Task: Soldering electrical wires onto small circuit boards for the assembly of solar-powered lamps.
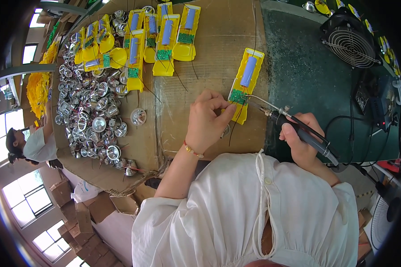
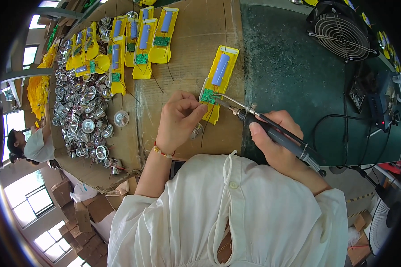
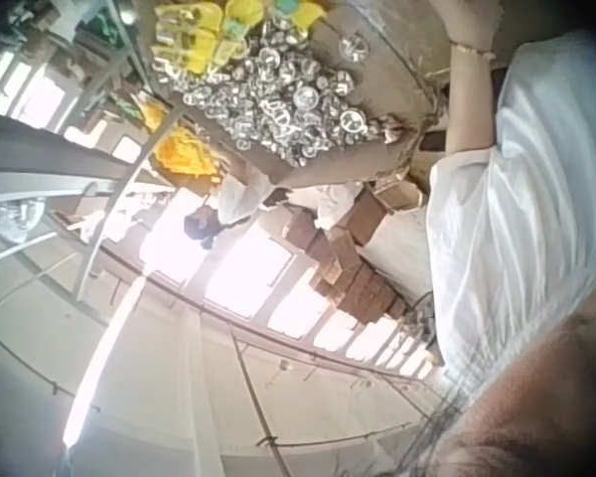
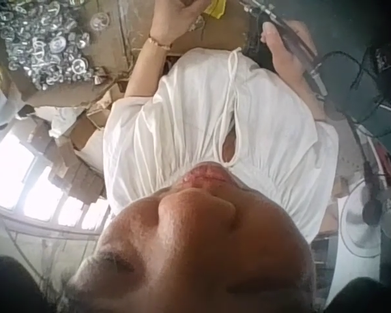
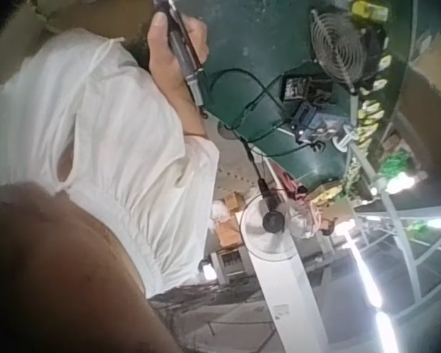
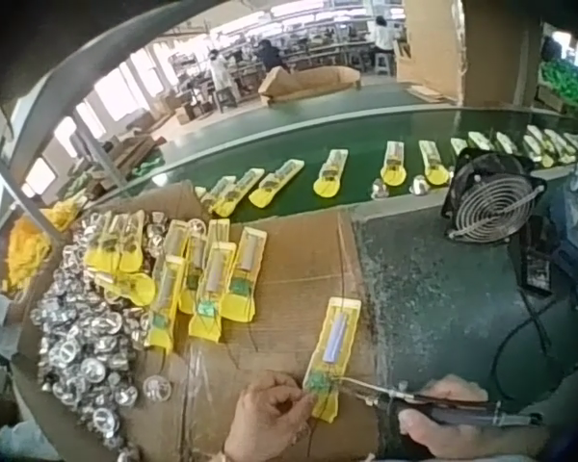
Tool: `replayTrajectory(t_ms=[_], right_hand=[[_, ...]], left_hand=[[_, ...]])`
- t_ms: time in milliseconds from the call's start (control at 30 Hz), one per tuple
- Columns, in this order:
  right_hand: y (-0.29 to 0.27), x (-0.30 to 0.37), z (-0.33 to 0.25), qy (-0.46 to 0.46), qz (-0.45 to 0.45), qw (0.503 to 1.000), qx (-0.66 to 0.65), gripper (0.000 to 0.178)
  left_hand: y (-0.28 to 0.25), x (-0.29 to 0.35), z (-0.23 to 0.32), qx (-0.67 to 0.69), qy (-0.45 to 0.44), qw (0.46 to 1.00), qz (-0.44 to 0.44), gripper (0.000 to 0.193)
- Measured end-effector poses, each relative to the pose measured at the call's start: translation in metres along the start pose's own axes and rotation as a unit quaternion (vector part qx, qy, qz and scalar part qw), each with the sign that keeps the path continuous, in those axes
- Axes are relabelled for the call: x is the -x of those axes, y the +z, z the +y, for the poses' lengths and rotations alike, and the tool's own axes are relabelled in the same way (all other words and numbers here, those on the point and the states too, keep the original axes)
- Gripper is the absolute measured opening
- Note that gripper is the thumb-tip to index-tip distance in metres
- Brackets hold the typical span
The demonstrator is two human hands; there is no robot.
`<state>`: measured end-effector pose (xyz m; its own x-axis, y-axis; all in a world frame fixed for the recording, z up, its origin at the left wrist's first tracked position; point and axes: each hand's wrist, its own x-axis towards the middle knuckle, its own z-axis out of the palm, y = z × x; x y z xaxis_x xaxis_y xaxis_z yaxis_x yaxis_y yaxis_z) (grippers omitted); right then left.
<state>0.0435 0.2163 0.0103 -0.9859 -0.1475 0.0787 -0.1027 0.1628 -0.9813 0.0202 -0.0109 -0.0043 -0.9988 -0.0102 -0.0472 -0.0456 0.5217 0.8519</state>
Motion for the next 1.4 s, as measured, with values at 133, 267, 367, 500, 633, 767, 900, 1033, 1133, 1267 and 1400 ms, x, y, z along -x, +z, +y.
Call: replayTrajectory(t_ms=[133, 267, 367, 500, 633, 767, 900, 1033, 1133, 1267, 1400], right_hand=[[0.0, 0.0, 0.002, -0.007, -0.011, 1.0, -0.005, 0.014], [0.002, 0.0, 0.008, 0.02, -0.013, 1.0, -0.001, 0.015], [0.005, -0.002, 0.008, 0.049, 0.007, 0.999, -0.017, 0.017], [0.01, -0.006, 0.009, 0.038, 0.026, 0.998, -0.038, 0.017], [0.01, -0.007, 0.012, 0.043, 0.02, 0.998, -0.04, 0.018], [0.011, -0.008, 0.01, 0.064, 0.019, 0.996, -0.054, 0.017], [0.01, -0.008, 0.004, 0.087, 0.043, 0.989, -0.11, 0.016], [0.008, -0.007, 0.005, 0.075, 0.017, 0.994, -0.075, 0.016], [0.008, -0.007, 0.008, 0.077, 0.013, 0.995, -0.066, 0.016], [0.008, -0.007, 0.01, 0.058, 0.017, 0.997, -0.055, 0.017], [0.004, -0.005, 0.009, 0.028, 0.026, 0.996, -0.085, 0.018]], left_hand=[[0.0, 0.0, 0.0, 0.004, -0.005, 1.0, -0.002, 0.011], [-0.004, -0.001, 0.006, 0.012, -0.046, 0.998, -0.038, 0.012], [-0.004, -0.002, 0.006, 0.008, -0.047, 0.998, -0.032, 0.012], [-0.002, -0.005, 0.01, -0.029, -0.052, 0.998, -0.033, 0.012], [-0.001, -0.008, 0.008, -0.04, -0.056, 0.997, -0.043, 0.012], [0.003, -0.009, 0.0, -0.004, -0.059, 0.998, -0.027, 0.013], [0.002, -0.009, 0.004, -0.011, -0.067, 0.997, -0.028, 0.014], [0.002, -0.007, 0.002, -0.014, -0.054, 0.998, -0.021, 0.014], [0.003, -0.009, 0.003, -0.018, -0.042, 0.999, -0.019, 0.014], [0.003, -0.009, 0.004, -0.015, -0.049, 0.998, -0.024, 0.014], [0.002, -0.007, 0.002, -0.015, -0.049, 0.998, -0.019, 0.014]])
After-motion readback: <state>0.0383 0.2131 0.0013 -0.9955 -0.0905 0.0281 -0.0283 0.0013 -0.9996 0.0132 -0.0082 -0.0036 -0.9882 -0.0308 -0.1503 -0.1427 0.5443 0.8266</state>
